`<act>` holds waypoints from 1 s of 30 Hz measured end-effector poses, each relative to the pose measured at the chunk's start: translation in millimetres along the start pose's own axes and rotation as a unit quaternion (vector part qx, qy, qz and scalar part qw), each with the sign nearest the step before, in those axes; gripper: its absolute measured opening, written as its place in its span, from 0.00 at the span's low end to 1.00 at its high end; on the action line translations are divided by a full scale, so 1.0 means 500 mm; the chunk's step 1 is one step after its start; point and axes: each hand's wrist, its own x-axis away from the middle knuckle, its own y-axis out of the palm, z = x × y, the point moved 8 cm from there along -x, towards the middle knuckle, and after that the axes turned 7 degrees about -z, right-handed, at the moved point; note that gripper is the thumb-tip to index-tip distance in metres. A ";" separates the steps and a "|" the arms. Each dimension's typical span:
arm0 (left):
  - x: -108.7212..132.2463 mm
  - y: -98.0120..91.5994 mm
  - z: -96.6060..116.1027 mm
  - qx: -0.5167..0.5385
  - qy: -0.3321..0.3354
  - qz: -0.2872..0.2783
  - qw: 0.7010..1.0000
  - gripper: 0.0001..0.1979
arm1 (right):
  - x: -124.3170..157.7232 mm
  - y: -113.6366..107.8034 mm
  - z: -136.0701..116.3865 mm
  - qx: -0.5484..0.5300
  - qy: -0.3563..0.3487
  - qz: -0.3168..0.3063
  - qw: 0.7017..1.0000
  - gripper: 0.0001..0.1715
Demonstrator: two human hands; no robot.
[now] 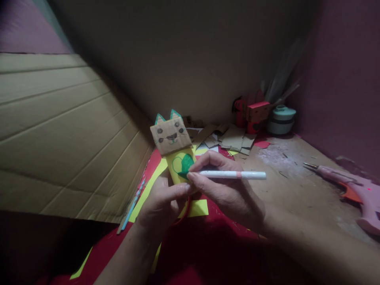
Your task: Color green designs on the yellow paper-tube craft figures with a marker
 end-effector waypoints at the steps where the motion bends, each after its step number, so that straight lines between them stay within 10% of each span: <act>1: -0.001 0.003 0.000 -0.004 -0.001 -0.008 1.000 0.19 | 0.000 0.000 0.002 -0.001 0.003 0.000 1.000 0.08; 30: 0.001 -0.002 0.005 -0.006 0.011 0.001 1.000 0.18 | 0.005 -0.004 0.005 -0.011 0.000 0.004 1.000 0.07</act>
